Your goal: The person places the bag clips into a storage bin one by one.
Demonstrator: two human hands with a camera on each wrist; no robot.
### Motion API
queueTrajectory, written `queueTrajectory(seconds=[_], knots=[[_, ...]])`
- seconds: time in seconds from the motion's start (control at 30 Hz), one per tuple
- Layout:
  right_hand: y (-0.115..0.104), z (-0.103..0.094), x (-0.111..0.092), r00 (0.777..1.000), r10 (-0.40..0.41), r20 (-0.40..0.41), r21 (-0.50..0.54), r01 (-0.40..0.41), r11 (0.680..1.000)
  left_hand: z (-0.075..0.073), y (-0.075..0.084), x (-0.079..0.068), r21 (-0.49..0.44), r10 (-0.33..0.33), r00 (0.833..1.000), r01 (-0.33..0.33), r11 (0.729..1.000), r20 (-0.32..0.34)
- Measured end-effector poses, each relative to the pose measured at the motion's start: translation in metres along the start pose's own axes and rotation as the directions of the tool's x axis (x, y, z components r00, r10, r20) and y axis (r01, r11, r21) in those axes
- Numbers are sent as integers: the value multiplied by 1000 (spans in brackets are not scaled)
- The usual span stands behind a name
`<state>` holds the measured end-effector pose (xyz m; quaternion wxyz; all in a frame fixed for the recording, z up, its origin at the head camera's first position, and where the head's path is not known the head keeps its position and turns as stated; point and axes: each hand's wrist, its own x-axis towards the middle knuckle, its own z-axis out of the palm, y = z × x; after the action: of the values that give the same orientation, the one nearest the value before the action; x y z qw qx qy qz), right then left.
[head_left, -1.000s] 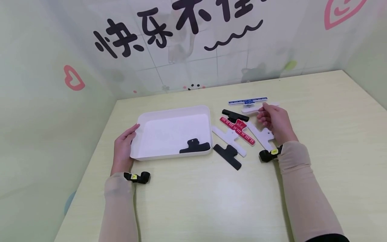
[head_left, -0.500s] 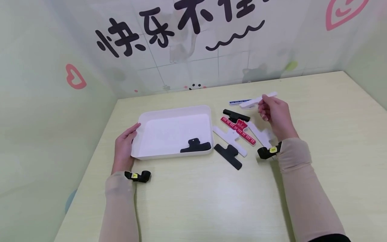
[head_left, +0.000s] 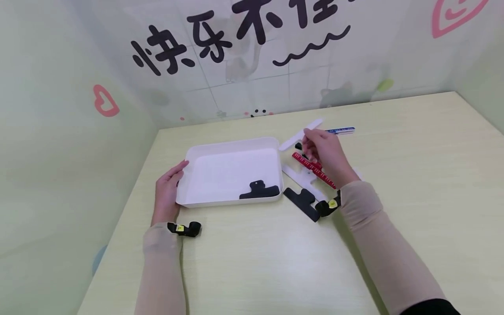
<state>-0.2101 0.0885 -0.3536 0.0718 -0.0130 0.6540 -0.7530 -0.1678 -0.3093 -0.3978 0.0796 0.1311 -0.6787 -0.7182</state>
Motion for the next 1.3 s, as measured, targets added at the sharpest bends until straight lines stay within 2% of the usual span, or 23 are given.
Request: queueTrajectory(seconds=[0.4, 0.77, 0.87, 1.03, 1.2, 1.3], knots=[[17, 51, -5, 990, 24, 142, -115, -8, 993, 1, 2, -2, 0, -3, 1000, 3, 1000, -8], [21, 72, -10, 973, 22, 231, -222, 31, 975, 1, 1, -1, 17, 6, 1000, -6, 1000, -4], [22, 76, -10, 969, 11, 248, -314, 69, 947, 1, 0, -1, 17, 19, 1000, -19, 1000, 0], [22, 82, -8, 957, 18, 288, -468, 124, 875, 1, -1, -2, 26, 31, 1000, -31, 999, 0], [23, 86, -6, 947, 27, 321, -550, 163, 819, 1, 0, -3, 18, 26, 1000, -26, 999, -8], [23, 88, -5, 944, 50, 327, -577, 157, 801, 0, 1, -3, 13, 20, 1000, -20, 1000, -11]])
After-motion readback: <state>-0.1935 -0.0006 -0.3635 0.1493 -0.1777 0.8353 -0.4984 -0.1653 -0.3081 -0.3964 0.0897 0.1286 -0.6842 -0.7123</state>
